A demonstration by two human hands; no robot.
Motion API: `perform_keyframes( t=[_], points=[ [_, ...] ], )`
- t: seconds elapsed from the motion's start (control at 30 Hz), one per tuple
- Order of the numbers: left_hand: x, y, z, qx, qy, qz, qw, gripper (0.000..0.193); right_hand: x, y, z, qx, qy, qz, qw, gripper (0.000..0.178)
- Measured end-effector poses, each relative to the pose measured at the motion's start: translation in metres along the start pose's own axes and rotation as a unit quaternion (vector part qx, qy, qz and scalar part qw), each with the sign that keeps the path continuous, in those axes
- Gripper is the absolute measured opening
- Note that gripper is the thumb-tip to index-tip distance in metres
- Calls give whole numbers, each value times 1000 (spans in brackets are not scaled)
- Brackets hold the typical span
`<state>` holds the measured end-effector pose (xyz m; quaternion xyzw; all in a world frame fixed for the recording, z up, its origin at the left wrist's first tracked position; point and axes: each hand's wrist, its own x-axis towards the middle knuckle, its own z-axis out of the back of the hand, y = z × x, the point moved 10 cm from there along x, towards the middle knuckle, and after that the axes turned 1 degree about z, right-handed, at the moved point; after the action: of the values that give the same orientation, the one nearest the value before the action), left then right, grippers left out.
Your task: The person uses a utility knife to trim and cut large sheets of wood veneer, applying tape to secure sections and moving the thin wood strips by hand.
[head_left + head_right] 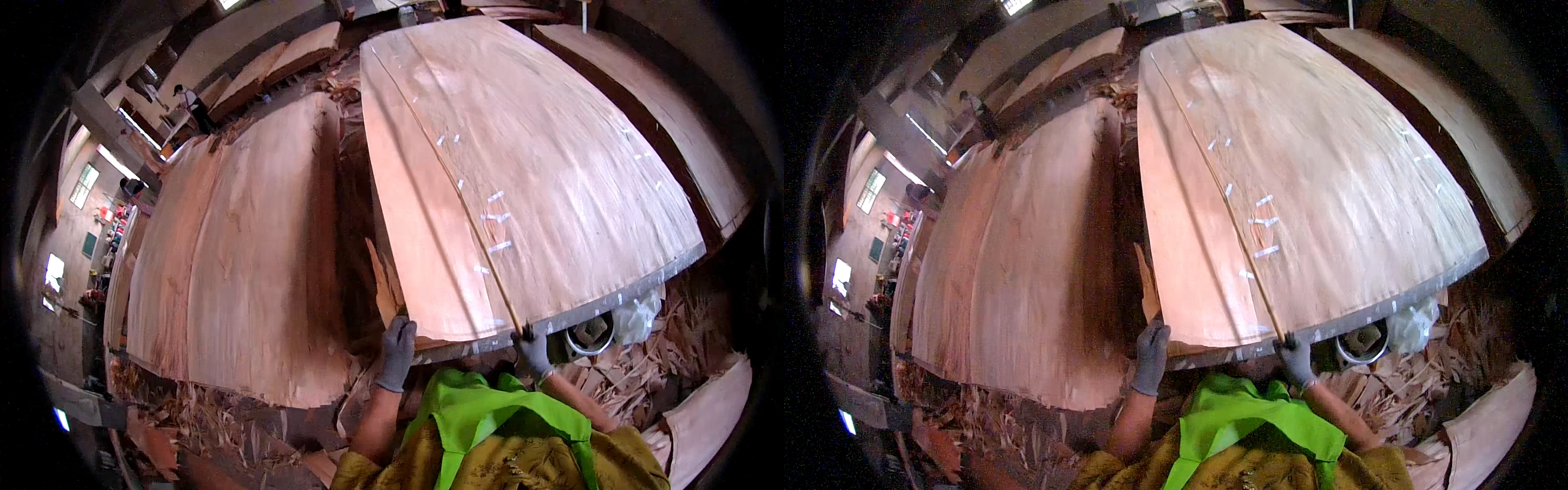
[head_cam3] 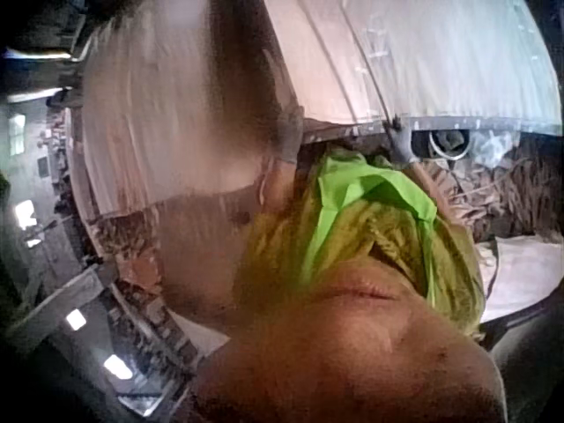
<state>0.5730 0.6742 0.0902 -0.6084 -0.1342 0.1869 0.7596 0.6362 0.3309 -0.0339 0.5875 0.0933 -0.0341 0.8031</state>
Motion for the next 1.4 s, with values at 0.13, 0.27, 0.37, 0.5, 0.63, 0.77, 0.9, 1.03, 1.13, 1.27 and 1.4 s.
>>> perform_keyframes(
  t=[0.13,0.27,0.37,0.5,0.63,0.77,0.9,1.03,1.13,1.27,1.4],
  points=[
    [10,-102,-69,-51,68,-153,985,20,-30,-64,3,87,33,-18,996,6],
    [38,-145,-202,-6,205,-218,954,17,-25,-103,-21,-131,219,33,966,27],
    [52,-143,-311,122,260,-205,936,27,-20,-112,-39,-132,329,12,935,29],
    [50,-93,-430,340,388,-178,838,38,-35,-91,-45,2,416,-53,908,28],
    [51,-33,-483,409,330,-165,834,39,-30,-106,-60,-18,453,41,890,27],
    [21,-45,-511,408,425,-184,787,41,-32,-87,-53,-123,368,436,812,30],
    [14,-38,-503,371,471,-212,771,36,-24,-118,-61,-5,436,135,890,33],
    [25,-43,-497,274,479,-201,809,35,-13,-119,-67,13,446,136,885,32],
    [24,-40,-476,218,511,-196,808,37,-25,-87,-62,15,458,63,887,28],
    [4,-56,-426,-19,552,-36,833,41,-32,-46,-33,-15,437,-52,898,28],
    [15,10,-246,-113,71,76,988,20,-19,20,11,55,364,26,929,27]
  ],
)
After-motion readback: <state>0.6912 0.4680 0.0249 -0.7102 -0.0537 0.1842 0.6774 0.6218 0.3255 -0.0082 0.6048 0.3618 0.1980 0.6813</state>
